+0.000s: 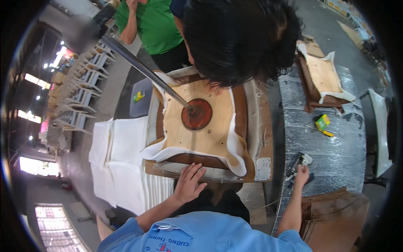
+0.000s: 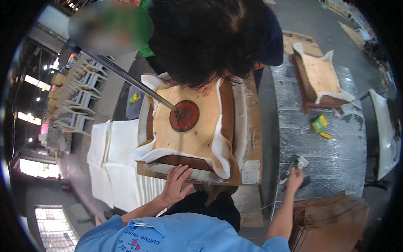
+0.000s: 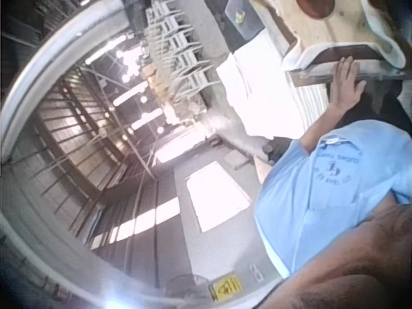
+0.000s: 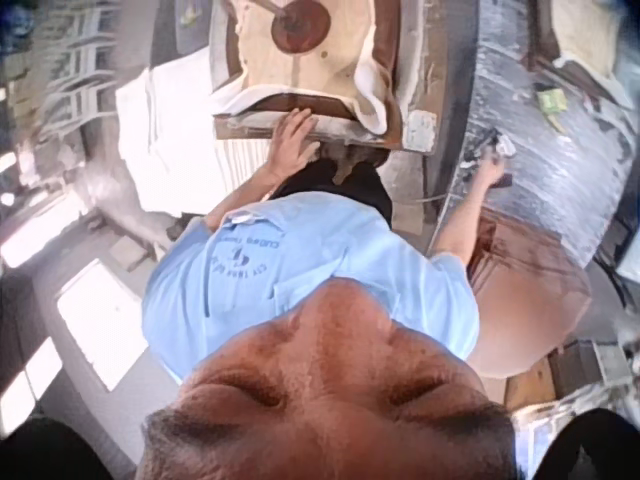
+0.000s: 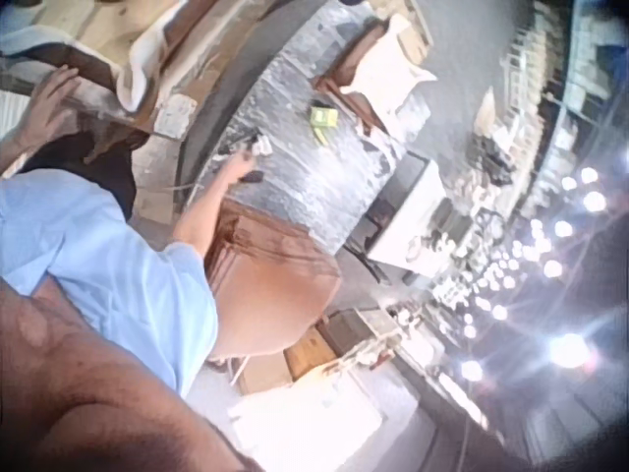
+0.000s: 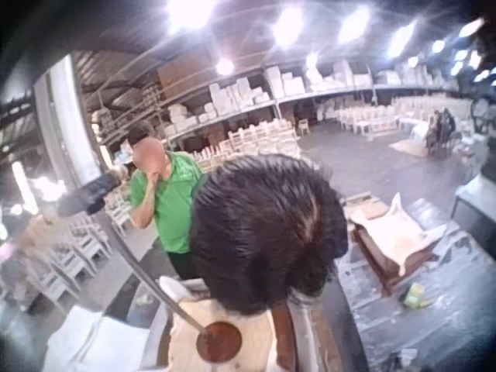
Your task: The person staples white fabric to a chair base using a pneumatic staple gun while a coworker assists. They flip the chair, remove the covered seat, and prepare another base with a new fabric layer.
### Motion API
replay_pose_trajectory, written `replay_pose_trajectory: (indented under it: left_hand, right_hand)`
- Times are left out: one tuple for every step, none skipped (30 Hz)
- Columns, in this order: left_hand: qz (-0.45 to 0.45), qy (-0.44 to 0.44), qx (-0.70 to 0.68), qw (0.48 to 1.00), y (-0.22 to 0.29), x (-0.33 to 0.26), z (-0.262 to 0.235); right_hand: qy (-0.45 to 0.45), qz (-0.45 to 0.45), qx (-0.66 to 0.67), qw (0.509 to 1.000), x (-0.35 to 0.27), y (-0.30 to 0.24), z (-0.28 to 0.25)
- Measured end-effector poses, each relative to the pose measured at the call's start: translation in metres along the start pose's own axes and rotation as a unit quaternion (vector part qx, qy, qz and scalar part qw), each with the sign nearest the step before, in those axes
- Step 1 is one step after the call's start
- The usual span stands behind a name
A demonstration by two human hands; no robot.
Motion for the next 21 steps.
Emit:
replay_pose_trajectory:
  left_hand:
    - [0.001,0.014,-0.007,1.0,-0.002,-0.007,-0.003]
    - [0.012,0.012,-0.022,1.0,-0.004,-0.003,-0.003]
    - [0.019,0.013,-0.035,0.999,-0.006,-0.003,-0.003]
    - [0.027,0.014,-0.047,0.998,-0.008,-0.003,-0.004]
    - [0.03,0.029,-0.07,0.997,-0.013,-0.011,-0.008]
    - [0.044,0.038,-0.09,0.994,-0.014,-0.01,-0.011]
    - [0.055,0.045,-0.106,0.992,-0.014,-0.01,-0.014]
    - [0.053,0.069,-0.109,0.99,-0.02,-0.022,-0.021]
    - [0.067,0.091,-0.118,0.987,-0.021,-0.027,-0.032]
    - [0.078,0.111,-0.128,0.982,-0.024,-0.033,-0.043]
    - [0.082,0.124,-0.114,0.982,-0.029,-0.041,-0.053]
    - [0.081,0.158,-0.116,0.977,-0.035,-0.044,-0.066]
    - [0.063,0.19,-0.106,0.974,-0.048,-0.058,-0.077]
    - [0.044,0.221,-0.096,0.97,-0.062,-0.07,-0.087]
    - [0.022,0.255,-0.099,0.961,-0.072,-0.075,-0.1]
    - [0.007,0.285,-0.08,0.955,-0.083,-0.077,-0.108]
    - [-0.014,0.312,-0.055,0.948,-0.099,-0.08,-0.114]
    - [-0.042,0.338,-0.027,0.94,-0.118,-0.087,-0.118]
    - [-0.067,0.354,-0.031,0.933,-0.136,-0.089,-0.124]
    - [-0.091,0.366,-0.031,0.926,-0.151,-0.088,-0.126]
    - [-0.109,0.377,-0.041,0.919,-0.163,-0.077,-0.124]
  right_hand:
    - [-0.011,-0.023,0.005,1.0,-0.025,-0.016,0.008]
    - [-0.014,-0.033,0.008,0.999,-0.053,-0.021,0.01]
    - [-0.02,-0.036,0.038,0.998,-0.082,-0.029,0.015]
    - [-0.026,-0.039,0.069,0.996,-0.11,-0.038,0.02]
    - [-0.04,-0.028,0.091,0.995,-0.133,-0.048,0.027]
    - [-0.046,-0.012,0.119,0.992,-0.151,-0.056,0.029]
    - [-0.06,-0.002,0.14,0.988,-0.172,-0.067,0.033]
    - [-0.09,0.008,0.154,0.984,-0.195,-0.081,0.042]
    - [-0.093,-0.012,0.134,0.986,-0.208,-0.092,0.038]
    - [-0.078,-0.042,0.145,0.985,-0.212,-0.108,0.033]
    - [-0.065,-0.071,0.154,0.983,-0.217,-0.123,0.031]
    - [-0.044,-0.106,0.165,0.98,-0.218,-0.139,0.022]
    - [-0.07,-0.084,0.169,0.979,-0.222,-0.155,0.023]
    - [-0.073,-0.089,0.161,0.98,-0.222,-0.179,0.03]
    - [-0.067,-0.1,0.149,0.982,-0.217,-0.197,0.025]
    - [-0.06,-0.108,0.141,0.982,-0.212,-0.213,0.022]
    - [-0.069,-0.106,0.138,0.982,-0.212,-0.229,0.028]
    - [-0.086,-0.102,0.135,0.982,-0.214,-0.246,0.039]
    - [-0.1,-0.099,0.132,0.981,-0.214,-0.26,0.048]
    - [-0.121,-0.105,0.137,0.977,-0.214,-0.276,0.061]
    - [-0.132,-0.113,0.139,0.975,-0.207,-0.286,0.066]
Point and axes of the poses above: each hand's wrist, its own x-axis towards the middle knuckle, its own z-axis out of the palm, y = z × x, the point moved 8 cm from there along x, towards the middle knuckle, and after that the axes turned 2 degrees about -x, right-handed, at the moved point
